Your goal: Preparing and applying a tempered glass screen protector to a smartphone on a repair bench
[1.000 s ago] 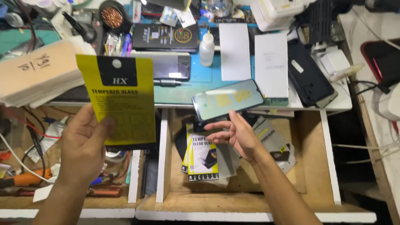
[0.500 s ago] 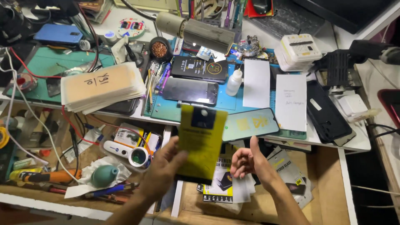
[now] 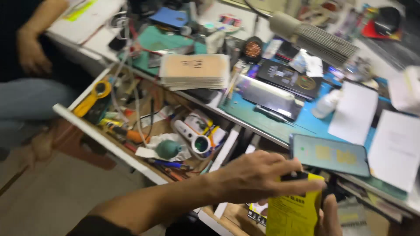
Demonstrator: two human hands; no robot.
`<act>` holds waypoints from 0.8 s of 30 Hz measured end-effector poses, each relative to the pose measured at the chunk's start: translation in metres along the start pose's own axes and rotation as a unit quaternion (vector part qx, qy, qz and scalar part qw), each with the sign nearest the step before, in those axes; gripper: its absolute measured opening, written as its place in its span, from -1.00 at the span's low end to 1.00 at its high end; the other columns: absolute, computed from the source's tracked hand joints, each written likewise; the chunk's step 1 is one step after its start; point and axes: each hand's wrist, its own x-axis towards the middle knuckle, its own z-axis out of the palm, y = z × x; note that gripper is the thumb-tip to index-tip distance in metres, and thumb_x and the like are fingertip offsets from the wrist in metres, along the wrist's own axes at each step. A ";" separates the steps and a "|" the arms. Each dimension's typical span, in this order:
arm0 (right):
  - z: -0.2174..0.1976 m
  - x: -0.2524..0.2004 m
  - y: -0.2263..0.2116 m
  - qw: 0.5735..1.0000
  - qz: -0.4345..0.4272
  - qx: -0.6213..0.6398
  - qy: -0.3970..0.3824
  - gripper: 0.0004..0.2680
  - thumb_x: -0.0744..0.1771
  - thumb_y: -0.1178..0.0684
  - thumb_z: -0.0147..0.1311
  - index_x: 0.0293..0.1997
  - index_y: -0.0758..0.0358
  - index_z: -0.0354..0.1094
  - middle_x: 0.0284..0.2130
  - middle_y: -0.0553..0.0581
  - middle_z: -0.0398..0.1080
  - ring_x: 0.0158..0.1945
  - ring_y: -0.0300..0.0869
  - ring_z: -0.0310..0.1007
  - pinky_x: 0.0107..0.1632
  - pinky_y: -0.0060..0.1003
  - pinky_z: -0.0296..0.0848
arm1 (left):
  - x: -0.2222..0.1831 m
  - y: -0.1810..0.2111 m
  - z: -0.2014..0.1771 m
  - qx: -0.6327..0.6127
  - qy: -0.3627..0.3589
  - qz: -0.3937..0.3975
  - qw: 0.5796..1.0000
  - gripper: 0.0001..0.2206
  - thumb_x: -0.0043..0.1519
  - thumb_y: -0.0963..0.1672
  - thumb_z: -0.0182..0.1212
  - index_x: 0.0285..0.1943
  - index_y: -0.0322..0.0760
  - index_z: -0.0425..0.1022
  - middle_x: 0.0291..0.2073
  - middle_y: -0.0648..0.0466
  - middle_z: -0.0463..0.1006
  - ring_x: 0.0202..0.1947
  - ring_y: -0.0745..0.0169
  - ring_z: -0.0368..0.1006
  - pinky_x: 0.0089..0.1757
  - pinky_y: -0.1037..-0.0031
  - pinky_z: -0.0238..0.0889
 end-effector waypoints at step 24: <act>-0.029 -0.084 -0.028 0.907 0.035 -0.416 0.060 0.08 0.28 -0.69 0.17 0.54 0.34 -0.76 0.25 0.32 0.28 0.27 -0.08 0.29 0.26 -0.20 0.24 | 0.046 0.000 -0.045 -0.160 -0.025 0.049 0.986 -0.82 0.29 -0.17 0.16 -0.42 -0.22 0.47 0.34 -0.21 0.33 0.30 -0.28 0.38 0.17 -0.04 0.22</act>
